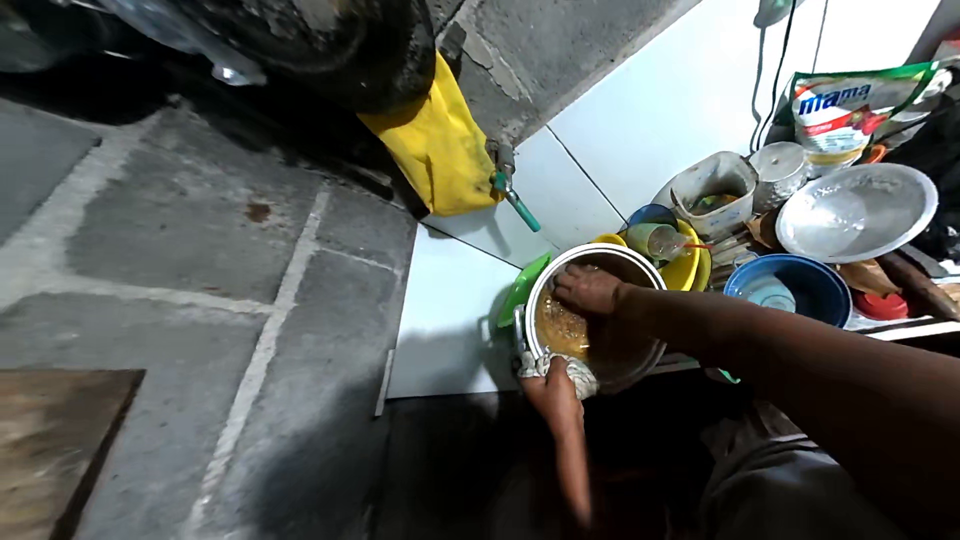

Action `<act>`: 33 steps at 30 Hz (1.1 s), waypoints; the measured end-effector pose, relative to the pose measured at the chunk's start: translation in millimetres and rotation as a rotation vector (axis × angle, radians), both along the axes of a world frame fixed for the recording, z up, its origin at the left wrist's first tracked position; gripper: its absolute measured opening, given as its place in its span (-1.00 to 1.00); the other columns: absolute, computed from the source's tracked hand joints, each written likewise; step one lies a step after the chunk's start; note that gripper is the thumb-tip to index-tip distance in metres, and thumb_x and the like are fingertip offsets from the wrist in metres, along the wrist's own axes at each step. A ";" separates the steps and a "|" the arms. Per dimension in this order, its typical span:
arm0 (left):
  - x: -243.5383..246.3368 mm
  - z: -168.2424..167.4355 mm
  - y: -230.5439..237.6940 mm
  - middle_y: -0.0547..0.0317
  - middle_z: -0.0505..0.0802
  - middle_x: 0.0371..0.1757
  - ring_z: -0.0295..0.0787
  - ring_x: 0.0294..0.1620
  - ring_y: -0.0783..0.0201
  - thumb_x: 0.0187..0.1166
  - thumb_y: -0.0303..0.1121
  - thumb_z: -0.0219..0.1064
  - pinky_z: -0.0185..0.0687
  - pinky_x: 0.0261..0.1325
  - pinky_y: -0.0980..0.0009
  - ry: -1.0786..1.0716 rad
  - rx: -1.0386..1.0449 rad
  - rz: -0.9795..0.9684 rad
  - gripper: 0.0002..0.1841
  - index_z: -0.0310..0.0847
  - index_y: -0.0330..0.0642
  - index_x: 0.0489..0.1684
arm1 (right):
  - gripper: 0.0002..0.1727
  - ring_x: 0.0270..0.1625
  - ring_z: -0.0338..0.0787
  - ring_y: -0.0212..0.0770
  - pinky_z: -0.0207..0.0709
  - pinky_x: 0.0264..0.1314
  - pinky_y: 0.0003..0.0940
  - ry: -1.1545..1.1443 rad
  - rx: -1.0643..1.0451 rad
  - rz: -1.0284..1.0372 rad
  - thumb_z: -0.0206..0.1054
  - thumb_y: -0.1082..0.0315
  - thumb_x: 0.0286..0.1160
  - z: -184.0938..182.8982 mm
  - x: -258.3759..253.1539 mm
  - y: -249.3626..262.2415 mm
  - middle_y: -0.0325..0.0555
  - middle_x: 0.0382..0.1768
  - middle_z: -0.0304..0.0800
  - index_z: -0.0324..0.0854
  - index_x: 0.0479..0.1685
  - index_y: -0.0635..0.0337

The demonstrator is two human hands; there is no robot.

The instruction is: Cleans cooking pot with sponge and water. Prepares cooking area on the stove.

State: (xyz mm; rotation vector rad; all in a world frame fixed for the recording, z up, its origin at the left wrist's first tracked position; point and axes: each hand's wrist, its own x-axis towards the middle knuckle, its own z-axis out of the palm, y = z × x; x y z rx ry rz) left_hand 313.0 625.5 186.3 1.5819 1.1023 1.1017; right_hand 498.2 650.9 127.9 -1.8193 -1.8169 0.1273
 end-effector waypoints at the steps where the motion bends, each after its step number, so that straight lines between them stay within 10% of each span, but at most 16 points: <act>1: -0.8 -0.2 1.8 -0.14 0.66 0.16 0.70 0.06 0.31 0.30 -0.78 0.25 0.70 0.08 0.40 -0.018 -0.004 0.010 -0.35 0.23 -0.47 0.52 | -0.60 0.63 0.45 0.30 0.44 0.55 0.25 0.011 -0.064 -0.060 0.14 0.49 0.73 -1.0 3.0 -3.7 0.15 0.59 0.50 0.57 0.48 0.23; 7: 4.8 -7.1 5.8 -0.16 0.65 0.18 0.70 0.07 0.26 0.26 -0.80 0.26 0.71 0.07 0.37 -0.041 -0.026 0.033 -0.30 0.21 -0.44 0.54 | -0.28 0.72 0.18 0.57 0.38 0.55 0.42 0.355 -0.618 -0.313 0.28 0.29 0.65 -13.5 -41.7 -30.2 0.56 0.74 0.02 0.18 0.71 0.51; 9: 7.4 -10.2 3.2 -0.17 0.65 0.19 0.69 0.08 0.25 0.27 -0.81 0.26 0.71 0.09 0.37 -0.034 -0.035 0.033 -0.31 0.22 -0.43 0.53 | -0.41 0.59 0.39 0.62 0.35 0.47 0.55 0.405 -0.644 -0.154 0.30 0.25 0.66 -15.9 -63.0 -31.5 0.64 0.54 0.38 0.42 0.50 0.56; 15: 7.9 -10.6 -0.6 -0.16 0.70 0.02 0.72 -0.09 0.19 0.41 -0.74 0.24 0.74 -0.05 0.26 -0.041 -0.110 0.077 -0.52 0.39 -0.45 0.36 | -0.45 0.45 0.63 0.12 0.45 0.54 0.05 1.349 -0.268 -0.143 0.28 0.34 0.69 23.9 -62.7 4.9 0.35 0.41 0.59 0.36 0.58 0.43; 19: 2.8 -13.2 -7.4 -0.17 0.69 0.09 0.71 -0.02 0.18 0.47 -0.71 0.23 0.73 0.00 0.24 -0.020 -0.157 0.067 -0.53 0.36 -0.43 0.40 | -0.53 -0.03 0.69 -0.02 0.63 -0.05 -0.03 2.220 0.313 -0.592 0.28 0.28 0.71 55.8 -55.3 37.5 0.15 0.12 0.65 0.38 0.53 0.14; 21: 4.5 -18.2 -9.6 -0.19 0.68 0.14 0.70 0.04 0.16 0.48 -0.72 0.22 0.72 0.06 0.22 -0.013 -0.161 0.036 -0.50 0.32 -0.43 0.46 | -0.45 0.22 0.72 0.10 0.65 0.20 0.07 2.084 0.290 -0.588 0.25 0.25 0.75 41.5 -60.8 35.8 0.27 0.31 0.63 0.27 0.65 0.20; 24: 5.6 -15.0 -2.7 -0.17 0.69 0.12 0.71 0.03 0.22 0.44 -0.74 0.24 0.73 0.06 0.29 -0.012 -0.089 0.042 -0.48 0.33 -0.46 0.44 | -0.43 0.57 0.53 0.27 0.31 0.67 0.17 1.115 -0.226 -0.100 0.30 0.43 0.62 10.6 -66.3 -2.2 0.46 0.48 0.53 0.35 0.57 0.54; 27: -3.3 -9.6 1.3 -0.18 0.68 0.14 0.70 0.05 0.24 0.35 -0.77 0.27 0.71 0.08 0.33 0.037 -0.051 0.018 -0.41 0.31 -0.48 0.46 | -0.59 0.38 0.64 0.47 0.45 0.36 0.51 0.312 -0.466 0.220 0.39 0.36 0.57 -29.9 -57.5 -39.9 0.44 0.29 0.67 0.62 0.33 0.39; 33: -4.2 -9.8 -2.6 -0.31 0.67 0.25 0.67 0.16 0.16 0.40 -0.69 0.33 0.62 0.24 0.30 0.285 -0.077 -0.057 -0.33 0.19 -0.55 0.59 | -0.46 0.77 0.21 0.41 0.09 0.78 0.27 0.134 -0.551 -0.117 0.05 0.45 0.80 -5.2 -3.1 -36.4 0.38 0.76 0.18 0.24 0.73 0.43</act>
